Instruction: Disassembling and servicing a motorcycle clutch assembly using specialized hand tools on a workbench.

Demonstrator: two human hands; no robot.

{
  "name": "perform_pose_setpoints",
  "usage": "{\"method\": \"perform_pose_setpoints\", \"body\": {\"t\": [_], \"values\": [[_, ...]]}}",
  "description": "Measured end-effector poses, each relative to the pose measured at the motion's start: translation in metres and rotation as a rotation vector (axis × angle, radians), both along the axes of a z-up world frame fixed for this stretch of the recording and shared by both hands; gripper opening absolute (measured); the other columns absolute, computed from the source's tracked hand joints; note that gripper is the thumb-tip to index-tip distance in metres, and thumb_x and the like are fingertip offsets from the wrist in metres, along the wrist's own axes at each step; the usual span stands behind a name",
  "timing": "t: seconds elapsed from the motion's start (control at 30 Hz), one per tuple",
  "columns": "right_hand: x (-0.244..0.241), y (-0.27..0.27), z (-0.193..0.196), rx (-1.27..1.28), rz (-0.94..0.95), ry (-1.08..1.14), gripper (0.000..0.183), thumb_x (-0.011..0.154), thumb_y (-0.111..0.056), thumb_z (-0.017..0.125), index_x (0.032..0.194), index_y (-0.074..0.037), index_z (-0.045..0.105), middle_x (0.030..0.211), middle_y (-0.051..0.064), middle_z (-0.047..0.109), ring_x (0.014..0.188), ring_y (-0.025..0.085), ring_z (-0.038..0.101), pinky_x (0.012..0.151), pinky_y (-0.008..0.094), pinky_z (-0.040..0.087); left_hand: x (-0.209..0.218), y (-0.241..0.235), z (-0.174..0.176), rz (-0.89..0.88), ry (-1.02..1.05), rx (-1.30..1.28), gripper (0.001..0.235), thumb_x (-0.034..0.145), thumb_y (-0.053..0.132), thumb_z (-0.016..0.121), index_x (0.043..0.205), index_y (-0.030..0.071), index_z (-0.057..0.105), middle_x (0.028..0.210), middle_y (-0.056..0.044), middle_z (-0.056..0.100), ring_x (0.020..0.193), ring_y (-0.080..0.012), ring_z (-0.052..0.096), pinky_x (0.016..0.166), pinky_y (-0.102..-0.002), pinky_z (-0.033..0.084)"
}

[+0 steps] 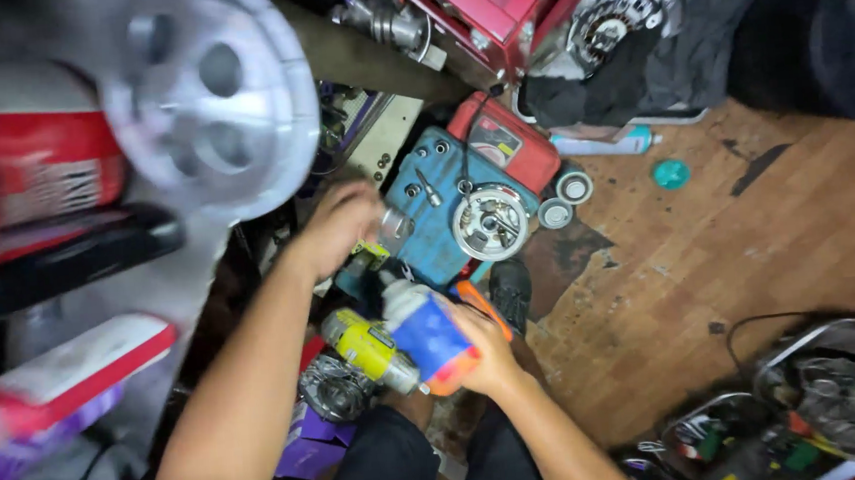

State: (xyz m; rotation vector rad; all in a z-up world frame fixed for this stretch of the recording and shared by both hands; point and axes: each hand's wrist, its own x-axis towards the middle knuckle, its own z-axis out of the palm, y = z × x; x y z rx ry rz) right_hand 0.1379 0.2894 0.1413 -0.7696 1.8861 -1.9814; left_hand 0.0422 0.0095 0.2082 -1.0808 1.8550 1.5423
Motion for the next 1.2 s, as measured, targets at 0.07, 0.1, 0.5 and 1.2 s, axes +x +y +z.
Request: {"method": "perform_pose_setpoints", "body": {"t": [0.07, 0.1, 0.5, 1.2], "values": [[0.045, 0.034, -0.05, -0.17, -0.052, -0.051, 0.092, 0.069, -0.056, 0.092, 0.126, 0.011, 0.066, 0.133, 0.029, 0.067, 0.122, 0.042, 0.065, 0.111, 0.053, 0.044, 0.046, 0.013, 0.03, 0.317, 0.208, 0.292, 0.008, 0.08, 0.011, 0.059, 0.087, 0.009, 0.062, 0.066, -0.008, 0.06, 0.042, -0.016, 0.06, 0.044, -0.027, 0.051], [0.051, 0.058, -0.053, -0.163, -0.038, -0.041, 0.092, 0.069, -0.056, 0.092, 0.126, 0.011, 0.066, 0.133, 0.029, 0.067, 0.122, 0.042, 0.065, 0.111, 0.053, 0.044, 0.059, 0.027, 0.053, 0.328, 0.22, 0.299, 0.008, 0.08, 0.011, 0.059, 0.087, 0.009, 0.062, 0.066, -0.008, 0.06, 0.042, -0.016, 0.06, 0.044, -0.027, 0.051], [0.072, 0.157, 0.03, 0.08, 0.125, 0.117, 0.076, 0.076, -0.049, 0.087, 0.13, 0.0, 0.065, 0.136, 0.02, 0.067, 0.125, 0.035, 0.064, 0.114, 0.048, 0.041, 0.133, 0.117, 0.276, -0.067, 0.382, 0.245, 0.026, 0.105, 0.024, 0.048, 0.108, 0.005, 0.065, 0.046, -0.016, 0.061, 0.036, -0.0231, 0.06, 0.037, -0.028, 0.048], [0.137, -0.02, 0.235, 0.328, 0.483, 0.418, 0.054, 0.087, -0.036, 0.077, 0.137, -0.019, 0.064, 0.14, 0.004, 0.067, 0.129, 0.022, 0.061, 0.119, 0.041, 0.037, 0.422, -0.029, 0.403, 0.487, 0.877, -0.729, 0.033, 0.095, 0.016, 0.066, 0.124, 0.001, 0.064, 0.113, -0.017, 0.066, 0.114, -0.0328, 0.064, 0.104, -0.043, 0.048]]}}
